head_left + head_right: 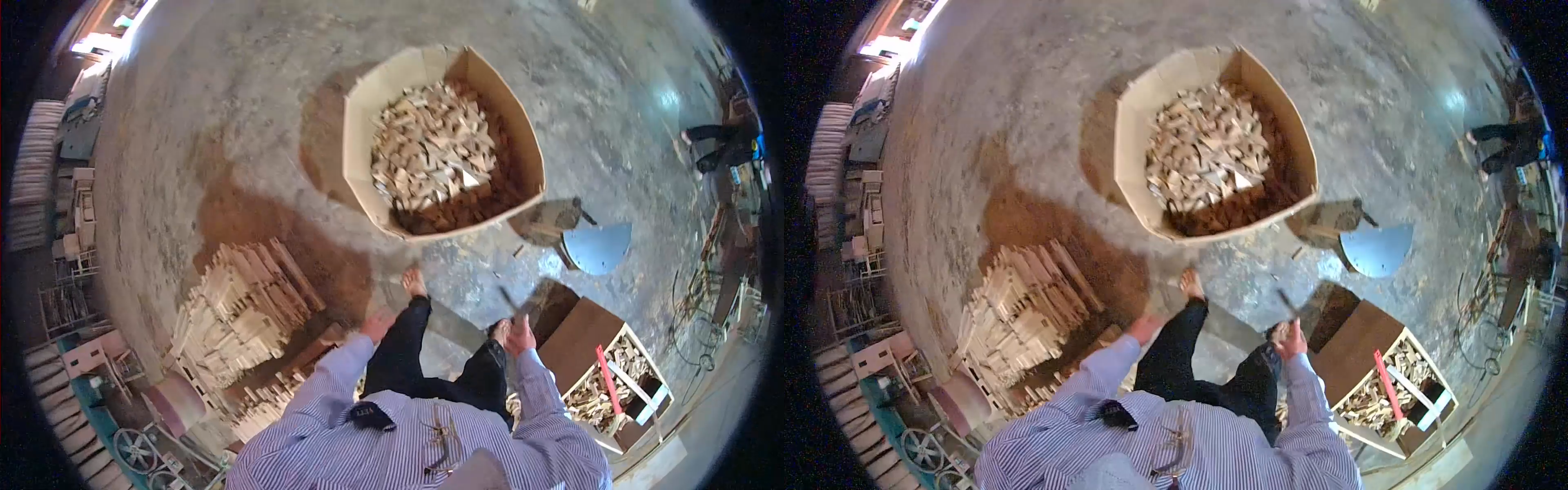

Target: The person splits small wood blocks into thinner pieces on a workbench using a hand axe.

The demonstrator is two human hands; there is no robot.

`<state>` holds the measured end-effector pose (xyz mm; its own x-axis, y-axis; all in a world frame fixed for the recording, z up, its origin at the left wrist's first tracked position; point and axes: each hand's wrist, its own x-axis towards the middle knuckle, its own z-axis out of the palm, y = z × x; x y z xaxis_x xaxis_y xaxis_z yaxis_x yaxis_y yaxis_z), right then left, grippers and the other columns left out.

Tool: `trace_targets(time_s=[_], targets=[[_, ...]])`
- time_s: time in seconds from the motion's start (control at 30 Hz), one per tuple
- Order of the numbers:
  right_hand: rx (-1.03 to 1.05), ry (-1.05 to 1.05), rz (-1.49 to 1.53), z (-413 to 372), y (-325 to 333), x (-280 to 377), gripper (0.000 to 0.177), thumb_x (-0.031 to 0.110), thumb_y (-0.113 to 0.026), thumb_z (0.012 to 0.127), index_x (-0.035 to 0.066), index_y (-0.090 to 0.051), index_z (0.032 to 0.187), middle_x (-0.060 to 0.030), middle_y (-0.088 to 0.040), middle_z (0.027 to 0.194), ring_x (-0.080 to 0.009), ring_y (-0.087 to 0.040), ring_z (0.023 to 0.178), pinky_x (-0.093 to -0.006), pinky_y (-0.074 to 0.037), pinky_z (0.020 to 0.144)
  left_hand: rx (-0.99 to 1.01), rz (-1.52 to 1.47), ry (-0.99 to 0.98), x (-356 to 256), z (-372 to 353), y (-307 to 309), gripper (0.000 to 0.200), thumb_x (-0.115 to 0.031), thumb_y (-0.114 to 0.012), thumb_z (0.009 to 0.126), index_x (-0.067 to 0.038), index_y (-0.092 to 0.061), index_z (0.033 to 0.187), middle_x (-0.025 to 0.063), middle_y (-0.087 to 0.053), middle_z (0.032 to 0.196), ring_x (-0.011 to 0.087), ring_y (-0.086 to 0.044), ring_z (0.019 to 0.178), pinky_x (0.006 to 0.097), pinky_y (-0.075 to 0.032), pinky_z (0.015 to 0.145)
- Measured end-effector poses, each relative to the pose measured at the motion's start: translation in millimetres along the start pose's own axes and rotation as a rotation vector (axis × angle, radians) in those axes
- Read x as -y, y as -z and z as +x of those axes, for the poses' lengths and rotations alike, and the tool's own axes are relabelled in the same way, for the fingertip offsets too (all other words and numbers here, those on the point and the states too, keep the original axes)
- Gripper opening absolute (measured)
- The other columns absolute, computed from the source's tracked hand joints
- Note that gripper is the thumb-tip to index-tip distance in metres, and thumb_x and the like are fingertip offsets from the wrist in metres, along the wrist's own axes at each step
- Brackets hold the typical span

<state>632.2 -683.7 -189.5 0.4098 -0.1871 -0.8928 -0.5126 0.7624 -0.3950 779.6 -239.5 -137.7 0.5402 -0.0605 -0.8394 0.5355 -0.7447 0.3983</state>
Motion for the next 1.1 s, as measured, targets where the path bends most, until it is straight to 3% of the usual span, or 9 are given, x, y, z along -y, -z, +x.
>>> trace_targets(time_s=[0.07,0.23,0.3,0.47,0.6,0.67,0.83,1.0,1.1], targets=[[-0.519,-0.146,-0.441,-42.6,-34.1,18.9,0.069,0.071,-0.055,0.088,0.007,-0.062,0.110,-0.0076,-0.062,0.085,-0.0206,-0.055,0.059,-0.0383,-0.044,0.043,0.095,0.155,-0.106,70.6,4.0,31.7,0.080,-0.062,-0.059,0.086,-0.005,-0.049,0.142,0.0236,-0.056,0.137,0.0384,-0.051,0.129,0.0428,-0.038,0.109],[-0.321,-0.064,-0.878,-57.4,-79.3,25.2,0.068,0.068,-0.052,0.091,0.012,-0.054,0.130,-0.0125,-0.065,0.085,-0.0287,-0.062,0.067,-0.0450,-0.049,0.057,0.032,0.299,0.004,75.7,-23.4,201.1,0.073,-0.058,-0.060,0.088,-0.001,-0.057,0.132,0.0245,-0.061,0.129,0.0383,-0.056,0.123,0.0431,-0.043,0.104],[0.084,0.716,-1.974,26.8,-13.0,-12.1,0.068,0.050,-0.062,0.090,0.015,-0.042,0.145,-0.0155,-0.067,0.082,-0.0323,-0.068,0.077,-0.0464,-0.052,0.066,-0.196,0.211,0.136,61.7,-35.0,260.1,0.066,-0.051,-0.062,0.089,0.000,-0.058,0.131,0.0228,-0.063,0.124,0.0352,-0.059,0.115,0.0419,-0.046,0.098],[-0.049,-0.025,-1.530,31.4,-207.0,43.0,0.068,0.052,-0.054,0.093,0.009,-0.044,0.145,-0.0186,-0.066,0.115,-0.0294,-0.067,0.098,-0.0411,-0.055,0.080,-0.478,-0.482,-0.048,47.2,-48.9,355.0,0.052,-0.030,-0.067,0.092,0.002,-0.057,0.131,0.0126,-0.069,0.108,0.0205,-0.064,0.091,0.0333,-0.052,0.081],[0.169,0.603,-1.869,80.7,-305.9,31.7,0.068,0.060,-0.047,0.095,0.007,-0.051,0.139,-0.0200,-0.064,0.122,-0.0331,-0.066,0.106,-0.0408,-0.055,0.090,-0.421,-0.427,-0.176,49.0,-37.2,407.2,0.054,-0.033,-0.067,0.092,0.001,-0.055,0.133,0.0099,-0.068,0.112,0.0167,-0.063,0.093,0.0310,-0.051,0.082],[-0.152,0.093,-1.416,21.6,-421.7,59.1,0.069,0.064,-0.044,0.095,0.005,-0.064,0.125,-0.0188,-0.070,0.111,-0.0361,-0.069,0.100,-0.0432,-0.054,0.088,-0.285,-0.399,-0.229,47.9,-28.0,426.8,0.056,-0.034,-0.068,0.092,0.001,-0.055,0.133,0.0101,-0.068,0.113,0.0171,-0.063,0.098,0.0304,-0.050,0.084],[-0.030,0.054,-1.192,34.3,-529.6,56.0,0.075,0.070,-0.043,0.092,0.004,-0.068,0.119,-0.0225,-0.066,0.121,-0.0396,-0.060,0.117,-0.0449,-0.044,0.101,-0.069,-0.165,0.027,67.5,7.2,509.5,0.053,-0.034,-0.068,0.092,0.000,-0.057,0.131,0.0123,-0.069,0.110,0.0181,-0.063,0.099,0.0304,-0.050,0.085],[0.436,0.589,-1.912,60.1,-585.7,98.7,0.043,0.048,-0.042,0.101,0.027,-0.058,0.134,-0.0199,-0.067,0.111,-0.0369,-0.066,0.103,-0.0451,-0.051,0.087,-0.351,-0.217,0.174,52.3,24.0,585.4,0.058,-0.042,-0.071,0.087,-0.002,-0.061,0.128,0.0146,-0.070,0.110,0.0266,-0.065,0.099,0.0388,-0.051,0.087],[0.055,0.409,-1.554,71.0,-646.2,142.3,0.064,0.062,-0.049,0.092,0.009,-0.067,0.121,-0.0214,-0.068,0.113,-0.0347,-0.066,0.105,-0.0441,-0.049,0.091,-0.305,-0.019,0.124,33.7,52.5,634.2,0.059,-0.043,-0.071,0.086,-0.003,-0.061,0.128,0.0155,-0.069,0.111,0.0279,-0.064,0.101,0.0397,-0.051,0.088]])
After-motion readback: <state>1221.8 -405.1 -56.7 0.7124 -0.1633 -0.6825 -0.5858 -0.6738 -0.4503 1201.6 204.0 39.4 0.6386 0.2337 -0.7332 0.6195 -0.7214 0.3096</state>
